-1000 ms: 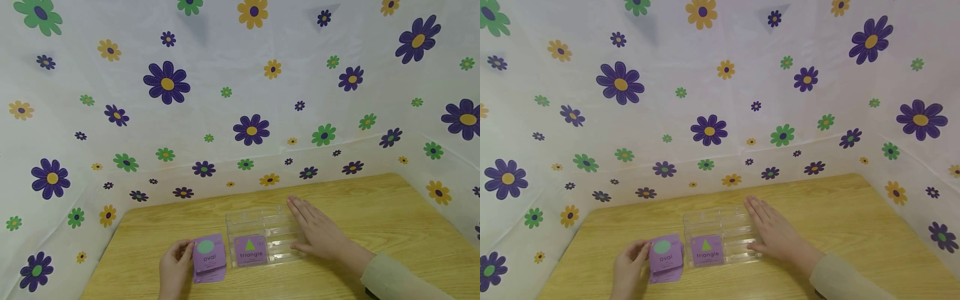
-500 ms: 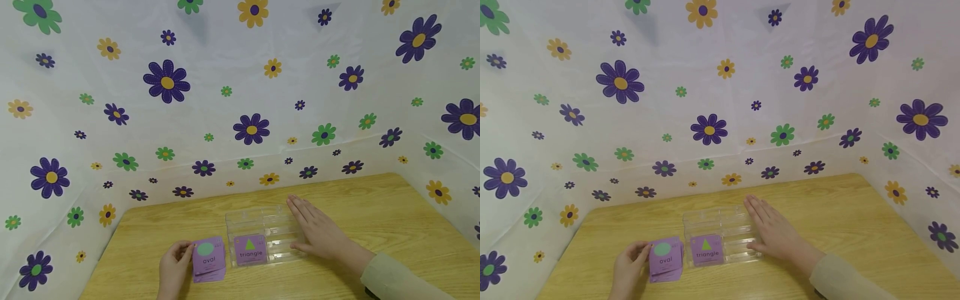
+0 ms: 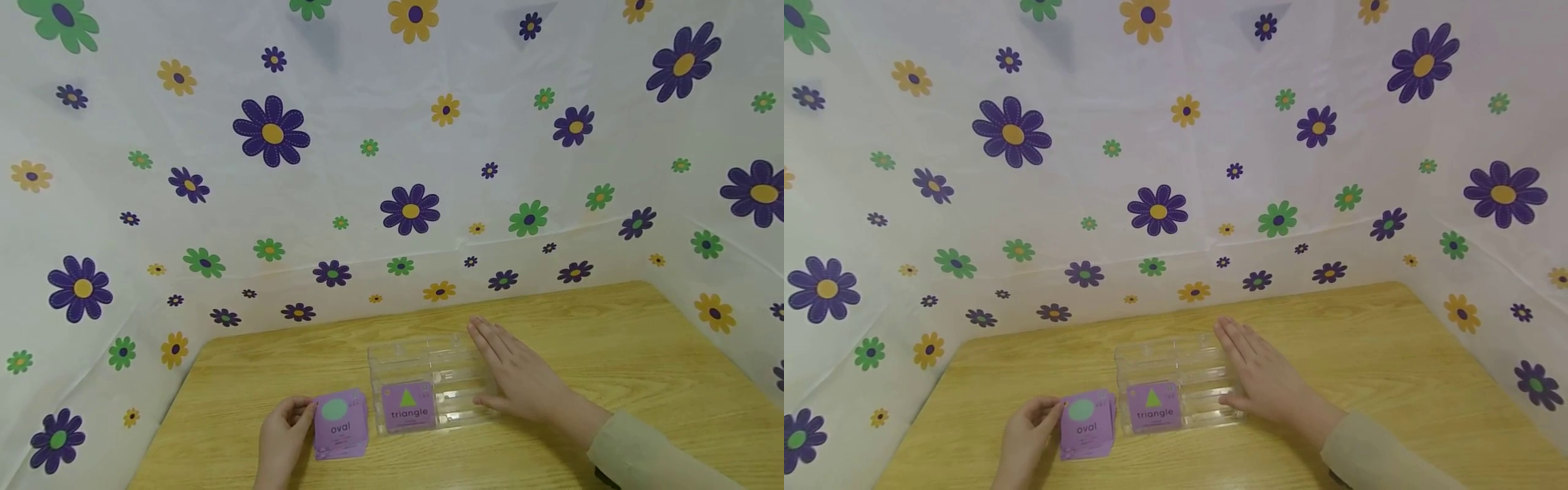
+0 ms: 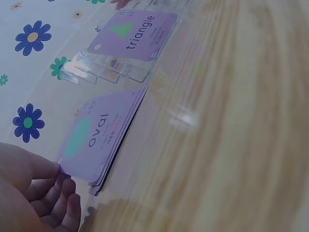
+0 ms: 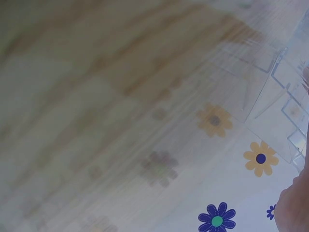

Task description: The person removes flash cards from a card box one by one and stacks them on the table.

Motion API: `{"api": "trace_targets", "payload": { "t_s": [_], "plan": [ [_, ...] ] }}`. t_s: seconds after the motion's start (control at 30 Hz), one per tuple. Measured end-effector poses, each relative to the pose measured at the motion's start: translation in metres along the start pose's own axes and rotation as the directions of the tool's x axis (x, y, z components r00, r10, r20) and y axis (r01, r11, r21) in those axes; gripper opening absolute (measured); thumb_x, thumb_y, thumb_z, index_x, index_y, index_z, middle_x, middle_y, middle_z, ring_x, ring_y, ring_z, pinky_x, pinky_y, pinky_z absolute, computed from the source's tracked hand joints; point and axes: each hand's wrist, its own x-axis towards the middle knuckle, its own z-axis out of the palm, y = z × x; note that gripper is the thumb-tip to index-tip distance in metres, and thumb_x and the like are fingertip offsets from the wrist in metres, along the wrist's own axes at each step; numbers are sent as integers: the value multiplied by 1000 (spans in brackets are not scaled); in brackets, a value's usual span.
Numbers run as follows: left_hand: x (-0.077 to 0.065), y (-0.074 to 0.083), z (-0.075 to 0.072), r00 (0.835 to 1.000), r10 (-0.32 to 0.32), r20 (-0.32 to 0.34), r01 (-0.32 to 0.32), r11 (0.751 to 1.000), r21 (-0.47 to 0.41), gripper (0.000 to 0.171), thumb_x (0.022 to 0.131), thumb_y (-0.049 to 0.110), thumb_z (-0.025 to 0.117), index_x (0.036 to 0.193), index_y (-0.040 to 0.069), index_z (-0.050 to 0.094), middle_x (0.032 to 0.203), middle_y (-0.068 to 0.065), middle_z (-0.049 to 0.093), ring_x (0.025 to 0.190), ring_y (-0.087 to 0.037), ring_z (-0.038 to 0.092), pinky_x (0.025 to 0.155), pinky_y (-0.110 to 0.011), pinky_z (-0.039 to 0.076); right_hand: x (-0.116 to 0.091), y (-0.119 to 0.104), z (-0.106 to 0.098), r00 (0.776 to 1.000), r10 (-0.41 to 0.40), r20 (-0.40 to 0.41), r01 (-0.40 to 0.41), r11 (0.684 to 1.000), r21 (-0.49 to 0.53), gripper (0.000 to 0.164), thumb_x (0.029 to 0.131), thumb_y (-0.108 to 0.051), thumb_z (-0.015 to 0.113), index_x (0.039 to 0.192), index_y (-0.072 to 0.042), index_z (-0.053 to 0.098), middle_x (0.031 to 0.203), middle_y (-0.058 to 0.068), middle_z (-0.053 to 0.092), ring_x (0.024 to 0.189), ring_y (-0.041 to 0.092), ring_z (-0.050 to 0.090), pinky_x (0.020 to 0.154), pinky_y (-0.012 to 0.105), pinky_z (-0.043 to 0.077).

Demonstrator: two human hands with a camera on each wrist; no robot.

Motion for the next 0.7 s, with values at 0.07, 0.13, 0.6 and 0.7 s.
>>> {"api": "trace_targets", "payload": {
  "t_s": [0.07,0.13,0.6,0.7],
  "plan": [
    [0,0,0,1000,8,-3,-8,1000,8,20,99,6,71,111,-9,73,96,-18,78,77,-5,62,66,-14,52,1,0,0,1000,1,8,-1,1000,-4,121,88,-67,73,168,2,13,174,22,24,159,38,33,134,41,17],
    [0,-1,0,1000,20,-5,-20,1000,14,19,98,6,72,110,-10,73,95,-17,78,75,-4,61,66,-14,51,1,0,0,1000,4,26,-3,1000,-8,121,89,-68,72,168,2,12,175,22,23,160,38,31,131,48,28],
    [6,-5,0,1000,17,18,-18,997,72,21,97,8,74,112,-8,73,98,-17,78,79,-11,64,66,-15,50,2,0,-1,999,6,54,-6,1000,-8,120,90,-68,71,167,4,14,174,23,23,160,38,30,130,50,31],
    [7,-4,-1,1000,10,26,-12,997,76,21,97,7,74,112,-8,73,98,-18,78,80,-11,64,65,-15,50,2,0,-2,998,13,62,-13,1000,-2,119,90,-68,71,167,3,15,175,23,23,161,38,29,131,48,28]
  ]
}}
